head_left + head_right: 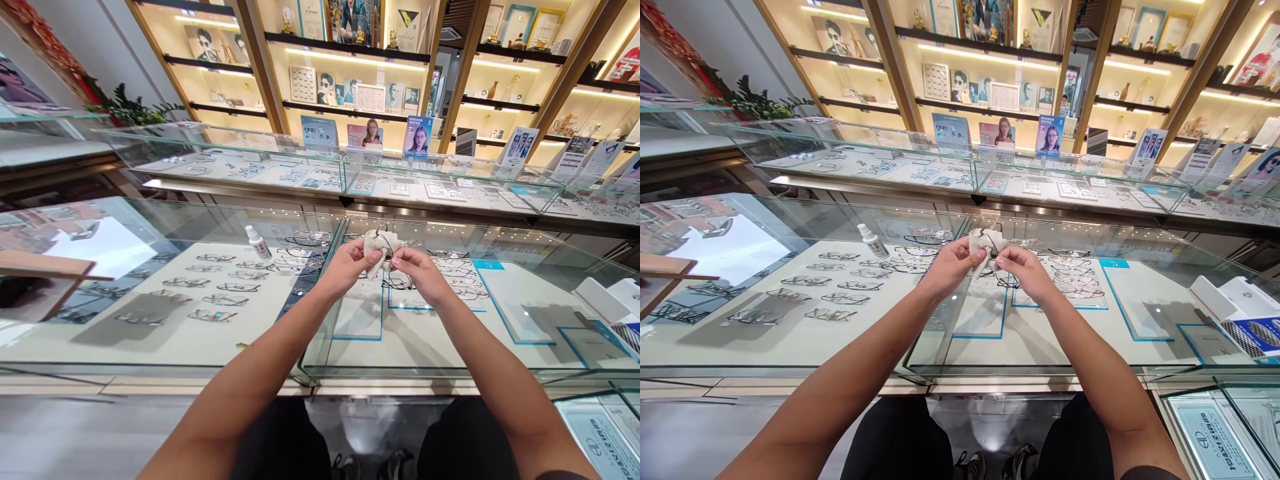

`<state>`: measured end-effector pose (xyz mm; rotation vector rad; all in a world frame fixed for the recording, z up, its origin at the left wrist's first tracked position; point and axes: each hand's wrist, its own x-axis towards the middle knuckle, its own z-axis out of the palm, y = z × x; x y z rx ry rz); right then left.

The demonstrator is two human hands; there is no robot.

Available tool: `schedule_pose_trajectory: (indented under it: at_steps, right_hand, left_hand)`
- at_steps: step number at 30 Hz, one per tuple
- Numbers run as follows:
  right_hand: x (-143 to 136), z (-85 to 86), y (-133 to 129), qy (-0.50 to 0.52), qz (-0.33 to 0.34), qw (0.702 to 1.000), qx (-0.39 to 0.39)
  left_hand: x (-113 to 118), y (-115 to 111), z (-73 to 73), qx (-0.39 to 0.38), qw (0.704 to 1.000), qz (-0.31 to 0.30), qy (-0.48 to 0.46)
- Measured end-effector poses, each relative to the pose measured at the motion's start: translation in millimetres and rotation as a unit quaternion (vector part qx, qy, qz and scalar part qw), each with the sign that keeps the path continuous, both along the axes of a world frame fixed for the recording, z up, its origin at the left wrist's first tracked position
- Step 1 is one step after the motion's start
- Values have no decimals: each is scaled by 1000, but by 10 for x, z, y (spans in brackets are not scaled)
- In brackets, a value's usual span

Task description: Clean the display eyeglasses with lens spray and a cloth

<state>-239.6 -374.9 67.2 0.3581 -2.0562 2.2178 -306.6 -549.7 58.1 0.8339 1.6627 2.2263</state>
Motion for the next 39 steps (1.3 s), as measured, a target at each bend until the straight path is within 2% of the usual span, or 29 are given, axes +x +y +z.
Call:
schedule_pose_trajectory:
  at_steps: [4,11,23,27,30,35,39]
  right_hand:
    - [-14,-30,-12,-14,14,1000,-14]
    - [-3,-31,-41,-20,40,999,-16]
    - [16,-8,-54,-17,75,997,-9]
    - [25,9,-68,-15,74,997,1]
    - [19,8,-54,-19,64,998,5]
    - [13,15,-19,-21,44,999,-12]
    - [28,31,-33,-35,58,997,-29]
  left_hand:
    - [31,-20,29,-2,1000,-15,5]
    - [62,-23,2,-23,1000,4,13]
    - [131,-19,12,-46,993,99,49]
    - [116,-25,-12,-50,991,111,52]
    - [68,-46,-28,-46,994,91,48]
    - [29,-88,7,-34,998,-9,54]
    - [82,-80,64,-29,996,-1,81]
